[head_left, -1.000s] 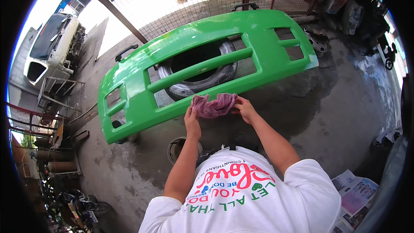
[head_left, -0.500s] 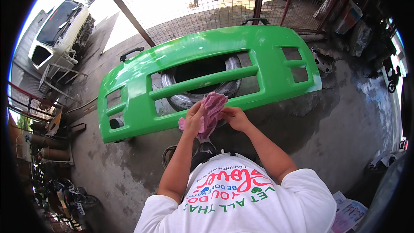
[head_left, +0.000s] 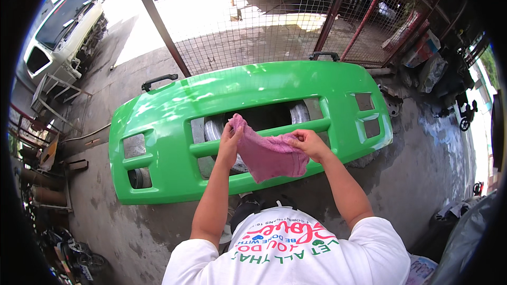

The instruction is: The person scrubs a green car bumper with a red sponge and water, then wipes it dry with a pink cloth. The bumper is propped on a tire in a workshop area.

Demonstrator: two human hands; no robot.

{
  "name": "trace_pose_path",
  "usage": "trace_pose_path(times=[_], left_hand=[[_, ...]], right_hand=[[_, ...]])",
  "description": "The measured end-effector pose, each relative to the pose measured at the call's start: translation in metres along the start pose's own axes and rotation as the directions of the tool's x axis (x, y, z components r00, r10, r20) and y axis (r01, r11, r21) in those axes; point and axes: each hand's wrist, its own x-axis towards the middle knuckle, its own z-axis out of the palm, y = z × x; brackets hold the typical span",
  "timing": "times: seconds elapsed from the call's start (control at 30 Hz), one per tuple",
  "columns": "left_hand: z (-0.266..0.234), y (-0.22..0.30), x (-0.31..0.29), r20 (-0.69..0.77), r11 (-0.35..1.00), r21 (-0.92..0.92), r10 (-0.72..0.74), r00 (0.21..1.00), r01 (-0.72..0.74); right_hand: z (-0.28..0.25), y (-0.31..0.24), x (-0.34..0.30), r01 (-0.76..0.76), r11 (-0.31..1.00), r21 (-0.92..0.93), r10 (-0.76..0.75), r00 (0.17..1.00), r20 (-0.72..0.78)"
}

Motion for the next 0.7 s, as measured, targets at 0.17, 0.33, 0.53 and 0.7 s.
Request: trace_pose_path(times=[0.17, 0.33, 0.53, 0.7], left_hand=[[-0.001, 0.072, 0.091, 0.137, 0.884, 0.467, -0.053, 0.989, -0.017], [-0.031, 0.051, 0.128, 0.058, 0.851, 0.512, -0.164, 0.985, 0.112], [-0.007, 0.08, 0.172, 0.1, 0.518, 0.848, 0.046, 0.994, -0.109], [0.036, 0.1, 0.188, 0.058, 0.796, 0.504, 0.356, 0.933, -0.335]], right_hand=[[-0.008, -0.056, 0.087, 0.101, 0.976, 0.193, -0.049, 0.965, -0.258], [-0.045, -0.031, 0.127, 0.056, 0.973, -0.226, -0.153, 0.885, -0.44], [-0.091, -0.049, 0.178, 0.134, 0.86, -0.493, -0.407, 0.764, -0.501], [-0.126, -0.087, 0.199, 0.33, 0.907, -0.259, -0.42, 0.73, -0.539]])
